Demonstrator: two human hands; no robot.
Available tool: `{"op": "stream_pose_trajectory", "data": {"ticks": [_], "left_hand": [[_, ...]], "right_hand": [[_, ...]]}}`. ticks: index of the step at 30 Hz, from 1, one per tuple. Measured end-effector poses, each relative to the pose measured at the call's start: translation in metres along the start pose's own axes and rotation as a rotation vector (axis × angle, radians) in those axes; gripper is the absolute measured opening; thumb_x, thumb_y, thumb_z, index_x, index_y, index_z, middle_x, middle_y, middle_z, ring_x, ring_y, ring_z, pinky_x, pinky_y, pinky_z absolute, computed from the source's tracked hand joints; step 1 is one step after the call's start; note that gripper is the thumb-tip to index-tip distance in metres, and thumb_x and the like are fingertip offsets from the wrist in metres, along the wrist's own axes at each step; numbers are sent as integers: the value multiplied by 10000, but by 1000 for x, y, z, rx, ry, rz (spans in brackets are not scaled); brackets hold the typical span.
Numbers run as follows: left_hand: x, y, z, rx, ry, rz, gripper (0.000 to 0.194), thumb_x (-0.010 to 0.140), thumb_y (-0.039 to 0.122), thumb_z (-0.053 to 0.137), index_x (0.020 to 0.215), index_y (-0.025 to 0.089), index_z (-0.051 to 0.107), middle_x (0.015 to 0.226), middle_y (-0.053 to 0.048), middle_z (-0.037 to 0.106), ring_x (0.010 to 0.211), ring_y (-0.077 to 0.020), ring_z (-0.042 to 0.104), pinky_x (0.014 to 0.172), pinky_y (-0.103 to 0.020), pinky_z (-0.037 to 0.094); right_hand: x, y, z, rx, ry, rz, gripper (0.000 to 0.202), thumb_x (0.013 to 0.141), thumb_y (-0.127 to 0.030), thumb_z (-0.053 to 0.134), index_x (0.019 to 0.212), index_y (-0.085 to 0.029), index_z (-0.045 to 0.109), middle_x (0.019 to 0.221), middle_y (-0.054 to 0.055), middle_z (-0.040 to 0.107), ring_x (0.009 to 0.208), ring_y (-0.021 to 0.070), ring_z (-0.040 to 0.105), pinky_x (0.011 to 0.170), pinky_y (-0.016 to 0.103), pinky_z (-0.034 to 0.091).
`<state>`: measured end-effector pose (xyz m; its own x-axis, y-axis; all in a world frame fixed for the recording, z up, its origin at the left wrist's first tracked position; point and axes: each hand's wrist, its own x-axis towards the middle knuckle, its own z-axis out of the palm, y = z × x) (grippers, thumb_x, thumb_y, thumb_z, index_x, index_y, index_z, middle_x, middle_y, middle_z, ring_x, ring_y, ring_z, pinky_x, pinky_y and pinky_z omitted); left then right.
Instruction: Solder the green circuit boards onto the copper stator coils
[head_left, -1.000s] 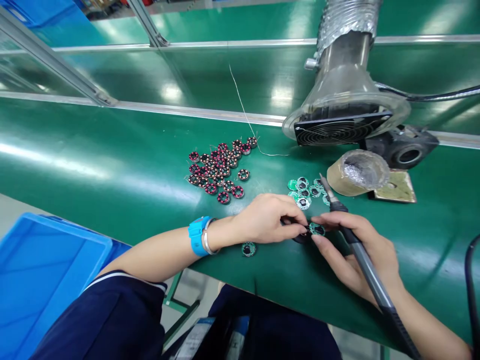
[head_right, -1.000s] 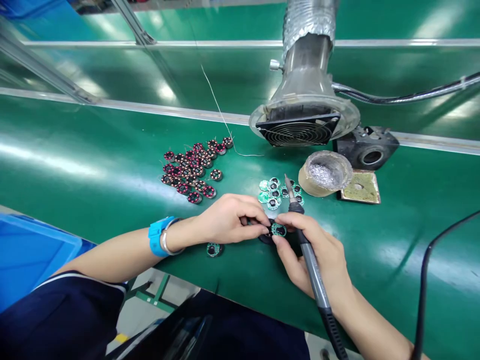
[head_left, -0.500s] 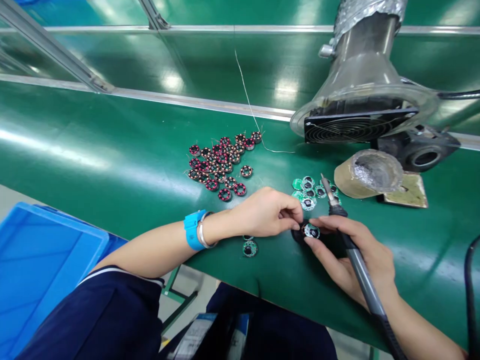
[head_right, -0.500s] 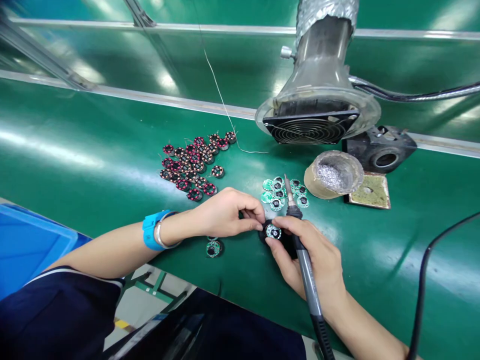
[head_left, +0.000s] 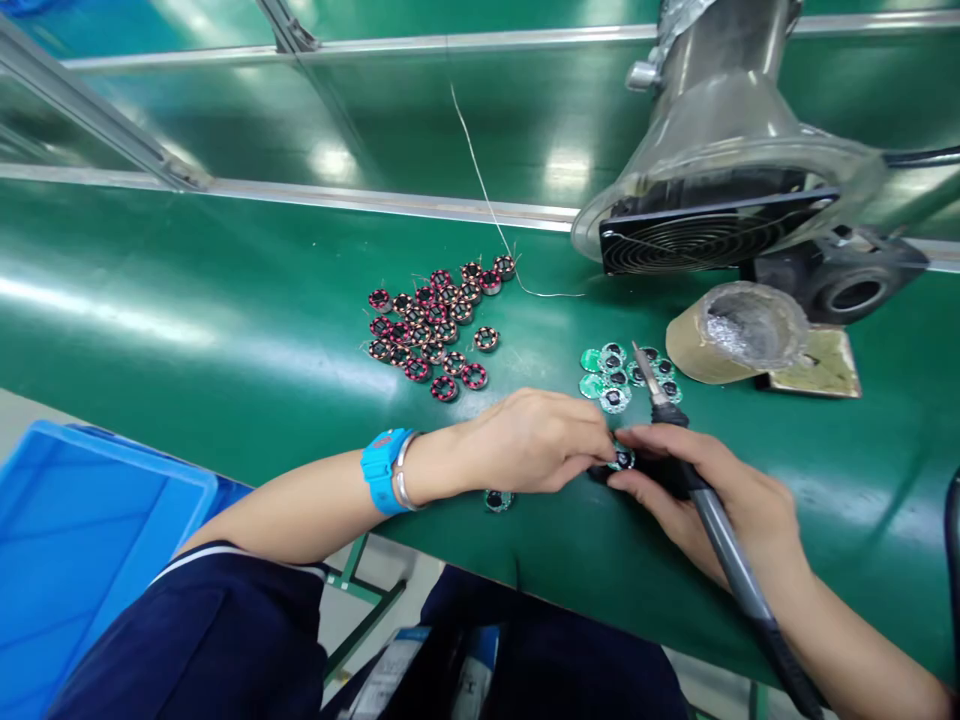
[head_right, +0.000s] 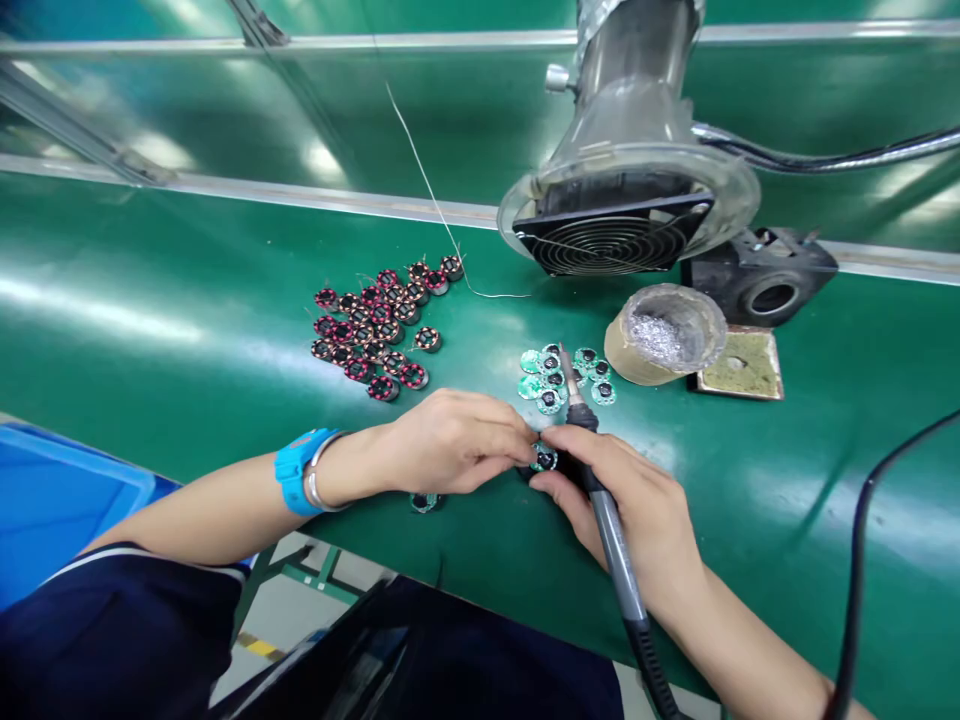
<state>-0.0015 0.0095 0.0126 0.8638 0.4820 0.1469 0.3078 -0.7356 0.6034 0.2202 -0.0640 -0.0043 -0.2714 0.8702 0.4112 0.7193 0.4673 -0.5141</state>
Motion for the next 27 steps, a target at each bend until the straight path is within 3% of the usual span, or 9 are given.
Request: {"op": "stream_pose_trajectory", "data": {"ticks": [5,10,14,17,21,24,27], "left_hand": [[0,9,2,176,29,59,215,971,213,465,971,164,675,1104,-62,723,1000,-173,687,904,-276,546],[3,20,9,333,-24,-5,214,992,276,486,922,158,651,1021,-69,734,891,-185,691,807,-290,545],[12,19,11,168,-13,-126,152,922,257,600,808,168,648,882,-24,736,811,-144,685,721,-229,505],[16,12,-4,-49,70,-229,152,816,239,716,711,164,634,845,-2,745,794,-129,700,706,-210,498],[-5,7,-51,-154,244,-322,219,756,301,791,722,153,633,914,-29,762,860,-147,723,756,-227,524],[-41,9,-78,-28,180,-416,208,742,265,804,713,146,637,880,-38,761,861,-150,724,749,-234,515],[-75,10,-78,82,86,-504,179,771,262,782,739,148,647,923,-48,761,881,-150,720,766,-248,516]], "right_hand": [[0,4,-3,11,-5,-38,426,845,-315,728,1238,-259,575,1094,19,738,811,166,739,731,264,615],[2,2,-3,28,-6,-55,390,867,-194,651,1245,-239,563,1084,22,735,830,150,736,735,242,612],[1,3,-4,-4,0,-86,417,867,-201,651,1268,-237,541,1141,37,720,876,164,736,778,269,616],[-1,5,-4,-39,5,-97,383,882,-230,649,1252,-230,550,1189,48,709,875,170,737,746,264,614],[-2,7,-3,-15,7,-123,346,926,-284,596,1264,-223,551,1158,42,720,849,176,740,705,276,607],[-2,8,-3,-13,31,-142,331,946,-312,557,1261,-213,555,1128,41,726,822,182,739,679,288,600],[-2,9,-3,-37,50,-178,322,950,-328,533,1251,-219,566,1102,35,731,787,192,736,654,300,591]]}}
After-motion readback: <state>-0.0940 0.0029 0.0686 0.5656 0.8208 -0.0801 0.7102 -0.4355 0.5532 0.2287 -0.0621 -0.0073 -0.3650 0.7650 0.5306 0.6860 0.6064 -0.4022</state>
